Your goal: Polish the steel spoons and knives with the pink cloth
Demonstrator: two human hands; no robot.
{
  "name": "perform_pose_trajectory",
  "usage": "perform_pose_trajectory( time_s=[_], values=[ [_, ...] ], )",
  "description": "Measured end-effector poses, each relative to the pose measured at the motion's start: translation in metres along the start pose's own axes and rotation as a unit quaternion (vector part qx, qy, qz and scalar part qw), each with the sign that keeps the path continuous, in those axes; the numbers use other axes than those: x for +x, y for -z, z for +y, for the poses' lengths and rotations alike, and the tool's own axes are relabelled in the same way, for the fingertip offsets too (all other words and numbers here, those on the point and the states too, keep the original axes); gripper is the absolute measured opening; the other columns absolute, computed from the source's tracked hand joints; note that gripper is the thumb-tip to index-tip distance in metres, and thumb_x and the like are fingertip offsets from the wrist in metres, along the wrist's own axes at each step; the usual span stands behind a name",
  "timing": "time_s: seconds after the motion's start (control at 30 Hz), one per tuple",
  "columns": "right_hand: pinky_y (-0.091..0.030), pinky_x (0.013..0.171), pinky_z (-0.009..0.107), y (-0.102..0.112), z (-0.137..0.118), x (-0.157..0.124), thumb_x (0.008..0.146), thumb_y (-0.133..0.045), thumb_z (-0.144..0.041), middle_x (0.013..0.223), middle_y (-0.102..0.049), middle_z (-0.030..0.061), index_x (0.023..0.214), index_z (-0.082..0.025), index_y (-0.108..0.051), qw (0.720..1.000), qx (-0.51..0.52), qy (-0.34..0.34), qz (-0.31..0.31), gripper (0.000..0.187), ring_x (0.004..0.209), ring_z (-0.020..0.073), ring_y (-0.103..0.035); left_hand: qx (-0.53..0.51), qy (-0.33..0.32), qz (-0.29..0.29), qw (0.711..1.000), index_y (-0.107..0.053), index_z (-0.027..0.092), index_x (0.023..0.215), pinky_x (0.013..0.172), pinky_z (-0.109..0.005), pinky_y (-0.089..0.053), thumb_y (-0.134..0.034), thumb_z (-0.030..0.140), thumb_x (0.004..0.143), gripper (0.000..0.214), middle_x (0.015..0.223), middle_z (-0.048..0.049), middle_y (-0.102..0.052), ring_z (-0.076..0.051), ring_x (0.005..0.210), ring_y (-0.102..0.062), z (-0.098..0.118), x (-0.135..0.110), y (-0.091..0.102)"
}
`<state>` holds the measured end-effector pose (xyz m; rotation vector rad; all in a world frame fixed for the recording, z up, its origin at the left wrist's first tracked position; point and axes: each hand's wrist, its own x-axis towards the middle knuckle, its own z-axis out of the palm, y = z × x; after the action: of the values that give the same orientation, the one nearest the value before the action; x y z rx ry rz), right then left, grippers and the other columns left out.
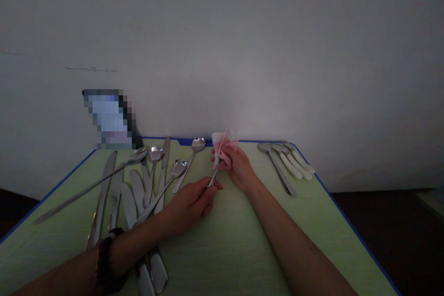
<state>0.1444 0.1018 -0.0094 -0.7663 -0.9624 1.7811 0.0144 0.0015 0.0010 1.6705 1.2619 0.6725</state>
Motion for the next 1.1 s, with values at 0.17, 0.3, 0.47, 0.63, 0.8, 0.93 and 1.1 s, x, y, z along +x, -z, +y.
perform_pose_trajectory(
  time_s=[0.17,0.3,0.47,0.63,0.8,0.93,1.1],
  values=[
    [-0.047,0.047,0.022,-0.0018,-0.0016,-0.0009,0.068,-0.057,-0.024,0.072,-0.066,0.0003,0.080,-0.016,-0.062,1.000,-0.007,-0.008,0.011,0.016,0.058,0.0122,-0.060,0.007,-0.006,0.001,1.000,-0.053,0.015,0.101,0.050,-0.022,-0.032,-0.029,0.038,0.093,0.034,0.051,0.0071,-0.044,-0.011,0.048,-0.042,0.0017,-0.0012,0.0005],
    [-0.047,0.047,0.023,-0.0017,-0.0019,-0.0019,0.066,-0.055,-0.022,0.072,-0.065,0.0003,0.081,-0.016,-0.062,1.000,-0.008,-0.004,0.011,0.018,0.058,0.0127,-0.060,0.013,-0.008,0.001,1.000,-0.053,0.015,0.101,0.049,-0.022,-0.032,-0.030,0.038,0.093,0.033,0.051,0.0071,-0.044,-0.011,0.048,-0.042,0.0010,-0.0020,0.0006],
    [-0.047,0.047,0.022,-0.0009,-0.0015,-0.0023,0.066,-0.054,-0.021,0.073,-0.065,-0.0003,0.084,-0.016,-0.063,1.000,-0.014,-0.002,0.001,0.021,0.058,0.0120,-0.060,0.006,-0.004,0.002,1.000,-0.053,0.016,0.101,0.048,-0.022,-0.031,-0.030,0.038,0.093,0.033,0.051,0.0072,-0.043,-0.011,0.048,-0.041,-0.0001,-0.0018,0.0000],
    [-0.048,0.050,0.023,-0.0010,-0.0004,-0.0018,0.070,-0.059,-0.027,0.075,-0.065,0.0005,0.085,-0.017,-0.063,1.000,-0.019,0.005,-0.004,0.019,0.060,0.0119,-0.060,0.006,-0.005,0.001,1.000,-0.052,0.016,0.100,0.048,-0.021,-0.031,-0.030,0.038,0.093,0.032,0.051,0.0074,-0.044,-0.010,0.047,-0.041,-0.0006,-0.0012,-0.0002],
    [-0.047,0.049,0.022,-0.0013,-0.0002,-0.0016,0.070,-0.065,-0.041,0.077,-0.066,0.0020,0.083,-0.017,-0.063,1.000,-0.011,0.018,-0.014,0.028,0.060,0.0120,-0.060,0.013,-0.013,0.000,1.000,-0.052,0.016,0.099,0.049,-0.022,-0.032,-0.031,0.037,0.093,0.030,0.051,0.0072,-0.045,-0.011,0.048,-0.042,0.0008,-0.0015,0.0004],
    [-0.048,0.048,0.023,-0.0011,-0.0004,-0.0019,0.070,-0.064,-0.049,0.072,-0.066,0.0023,0.082,-0.017,-0.062,1.000,-0.008,0.012,-0.014,0.034,0.057,0.0128,-0.061,0.025,-0.013,-0.003,1.000,-0.053,0.016,0.097,0.049,-0.022,-0.032,-0.032,0.036,0.093,0.029,0.051,0.0069,-0.045,-0.011,0.048,-0.042,0.0030,-0.0027,0.0006],
    [-0.047,0.049,0.023,-0.0011,-0.0010,-0.0030,0.071,-0.062,-0.036,0.070,-0.066,0.0020,0.081,-0.017,-0.063,1.000,-0.024,-0.009,-0.010,0.022,0.057,0.0124,-0.060,0.024,-0.011,-0.006,1.000,-0.053,0.016,0.096,0.050,-0.022,-0.033,-0.031,0.037,0.093,0.031,0.052,0.0062,-0.047,-0.011,0.048,-0.043,0.0025,-0.0025,0.0006]
  ],
)
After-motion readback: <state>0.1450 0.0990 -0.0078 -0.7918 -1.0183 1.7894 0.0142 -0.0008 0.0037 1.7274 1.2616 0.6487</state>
